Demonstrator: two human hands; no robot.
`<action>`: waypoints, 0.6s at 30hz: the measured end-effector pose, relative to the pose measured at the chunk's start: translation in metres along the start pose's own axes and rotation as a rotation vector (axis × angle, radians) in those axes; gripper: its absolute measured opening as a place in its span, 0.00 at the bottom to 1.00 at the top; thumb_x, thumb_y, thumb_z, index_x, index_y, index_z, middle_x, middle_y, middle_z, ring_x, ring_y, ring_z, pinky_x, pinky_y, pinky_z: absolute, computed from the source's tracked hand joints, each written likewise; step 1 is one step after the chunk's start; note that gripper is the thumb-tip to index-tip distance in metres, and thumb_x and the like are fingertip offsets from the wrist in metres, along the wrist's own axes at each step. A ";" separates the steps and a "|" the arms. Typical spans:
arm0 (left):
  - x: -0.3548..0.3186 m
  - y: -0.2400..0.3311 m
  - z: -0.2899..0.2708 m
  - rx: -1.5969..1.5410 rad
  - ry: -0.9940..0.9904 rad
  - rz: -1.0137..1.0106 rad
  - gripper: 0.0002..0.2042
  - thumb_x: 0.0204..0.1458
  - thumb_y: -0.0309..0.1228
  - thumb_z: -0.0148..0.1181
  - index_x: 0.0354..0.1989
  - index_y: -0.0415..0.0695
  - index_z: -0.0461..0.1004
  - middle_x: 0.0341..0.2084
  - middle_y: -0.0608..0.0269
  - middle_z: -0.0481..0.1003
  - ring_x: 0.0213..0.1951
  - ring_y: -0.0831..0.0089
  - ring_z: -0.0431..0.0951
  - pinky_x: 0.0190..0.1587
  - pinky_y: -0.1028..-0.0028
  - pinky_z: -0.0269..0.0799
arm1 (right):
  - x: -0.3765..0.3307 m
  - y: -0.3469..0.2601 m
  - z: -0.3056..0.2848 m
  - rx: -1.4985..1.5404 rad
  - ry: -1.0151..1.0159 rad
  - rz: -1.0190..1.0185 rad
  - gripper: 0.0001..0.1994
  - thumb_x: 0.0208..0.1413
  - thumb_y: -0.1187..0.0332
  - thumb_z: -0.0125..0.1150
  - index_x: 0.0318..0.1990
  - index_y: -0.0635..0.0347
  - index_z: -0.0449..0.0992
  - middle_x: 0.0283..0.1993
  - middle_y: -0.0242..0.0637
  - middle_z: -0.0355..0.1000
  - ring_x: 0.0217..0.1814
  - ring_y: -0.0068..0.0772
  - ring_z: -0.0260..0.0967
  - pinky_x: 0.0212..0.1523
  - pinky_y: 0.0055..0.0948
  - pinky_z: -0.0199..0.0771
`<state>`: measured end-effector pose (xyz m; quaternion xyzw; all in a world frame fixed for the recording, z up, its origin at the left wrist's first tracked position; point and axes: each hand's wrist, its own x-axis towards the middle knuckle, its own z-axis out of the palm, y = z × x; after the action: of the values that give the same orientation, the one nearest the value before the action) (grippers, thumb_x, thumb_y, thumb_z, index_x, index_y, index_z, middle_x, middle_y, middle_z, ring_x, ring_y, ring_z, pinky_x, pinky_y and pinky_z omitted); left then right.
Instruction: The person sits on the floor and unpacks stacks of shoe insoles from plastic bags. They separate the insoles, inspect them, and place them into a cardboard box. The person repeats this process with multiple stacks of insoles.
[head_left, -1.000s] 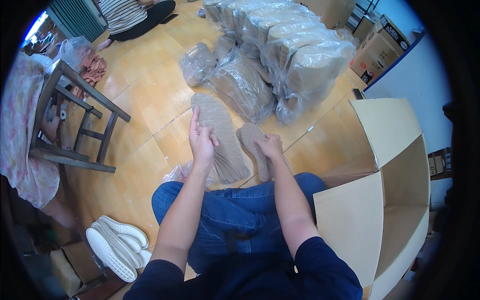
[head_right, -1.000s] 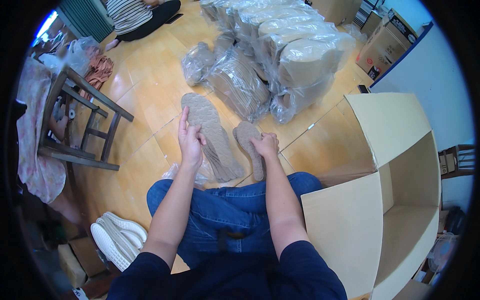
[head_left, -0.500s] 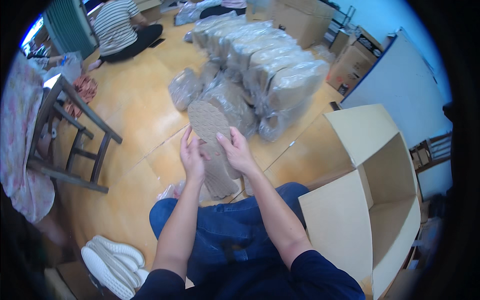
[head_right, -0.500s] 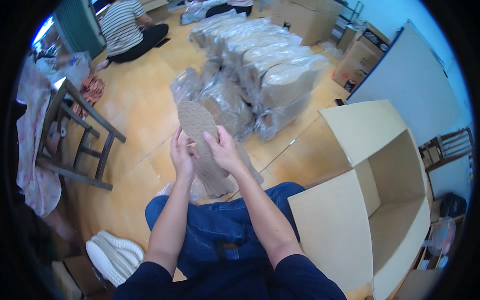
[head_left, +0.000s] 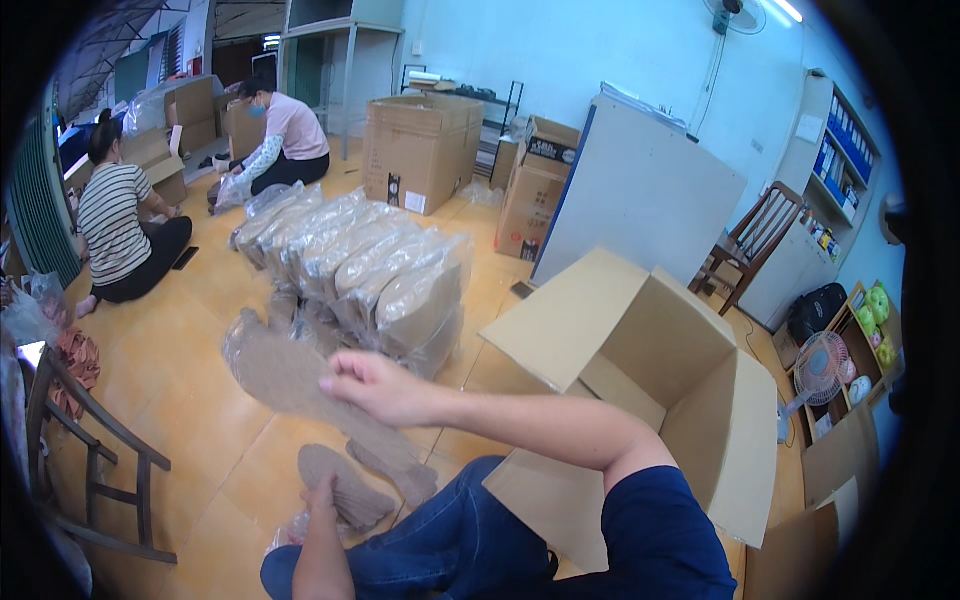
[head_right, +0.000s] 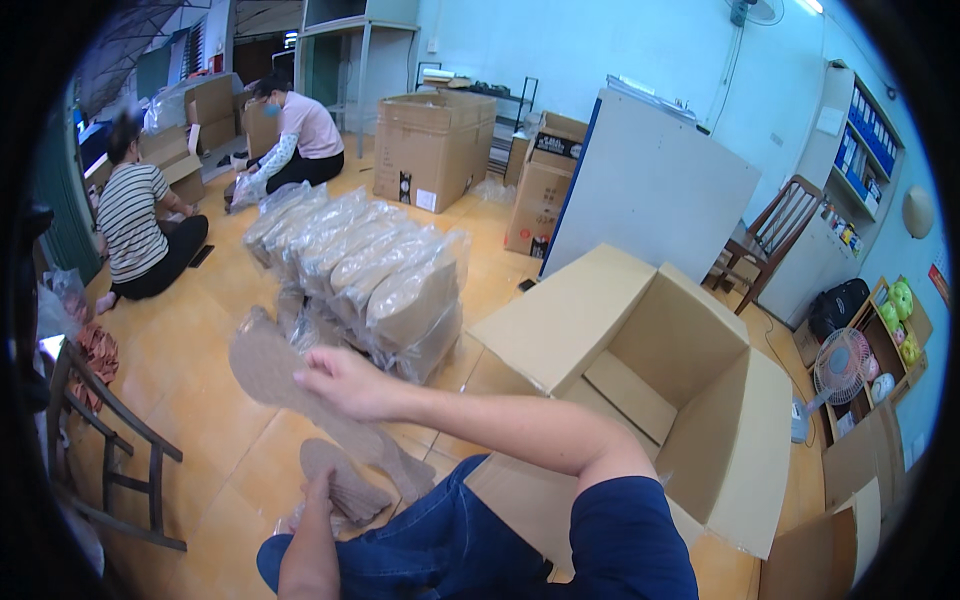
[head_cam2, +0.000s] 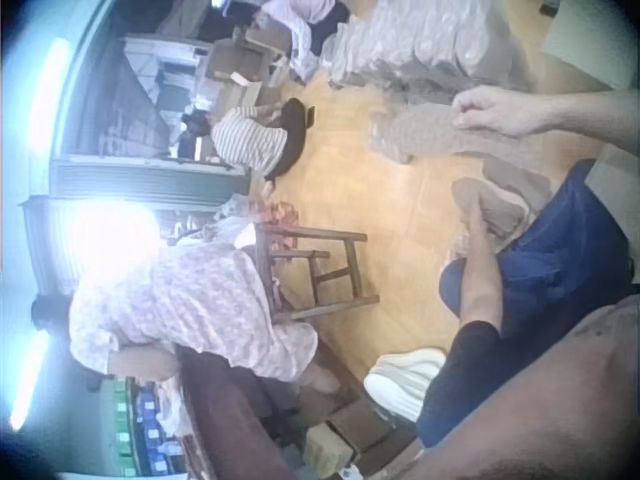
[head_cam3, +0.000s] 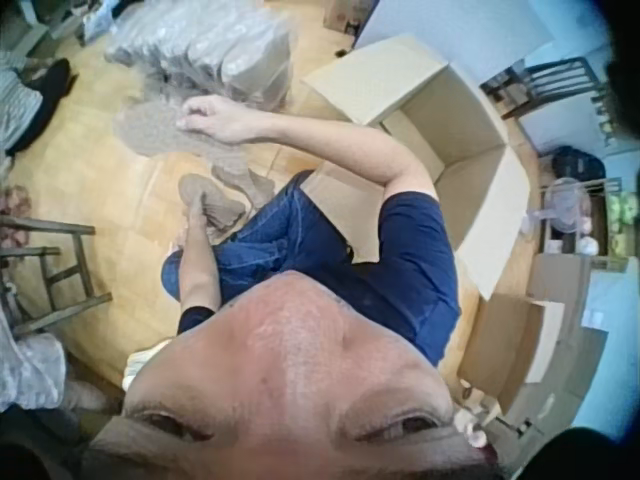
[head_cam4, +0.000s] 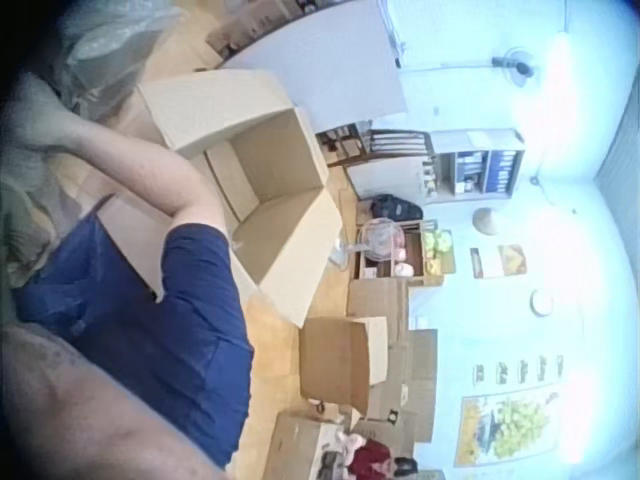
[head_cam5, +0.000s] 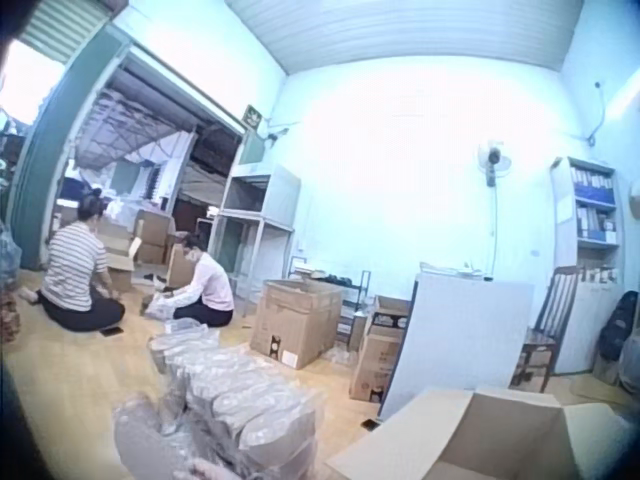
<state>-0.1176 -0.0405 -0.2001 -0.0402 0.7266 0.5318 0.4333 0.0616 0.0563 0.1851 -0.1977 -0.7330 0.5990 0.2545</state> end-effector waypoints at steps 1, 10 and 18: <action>0.003 -0.002 0.001 -0.001 -0.002 0.002 0.53 0.37 0.33 0.74 0.67 0.32 0.40 0.60 0.36 0.60 0.58 0.51 0.68 0.59 0.59 0.66 | -0.008 0.001 -0.005 -0.004 -0.013 0.031 0.10 0.64 0.63 0.52 0.39 0.60 0.71 0.31 0.26 0.69 0.33 0.15 0.63 0.33 0.21 0.67; -0.005 0.005 0.012 -0.034 0.085 -0.063 0.49 0.32 0.28 0.75 0.61 0.29 0.46 0.54 0.39 0.65 0.53 0.51 0.72 0.53 0.60 0.72 | 0.022 -0.015 -0.067 0.448 0.353 0.128 0.06 0.62 0.69 0.49 0.43 0.57 0.69 0.36 0.30 0.70 0.37 0.21 0.69 0.36 0.27 0.73; -0.010 -0.001 0.022 0.373 0.097 0.097 0.50 0.34 0.37 0.73 0.61 0.26 0.46 0.54 0.32 0.65 0.56 0.47 0.68 0.61 0.63 0.63 | 0.043 0.026 -0.112 -0.230 0.146 -0.043 0.08 0.64 0.66 0.45 0.41 0.59 0.70 0.36 0.30 0.66 0.41 0.23 0.63 0.45 0.24 0.66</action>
<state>-0.0986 -0.0273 -0.1953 0.0499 0.8337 0.4056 0.3715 0.0952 0.1740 0.1821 -0.2530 -0.7804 0.4895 0.2955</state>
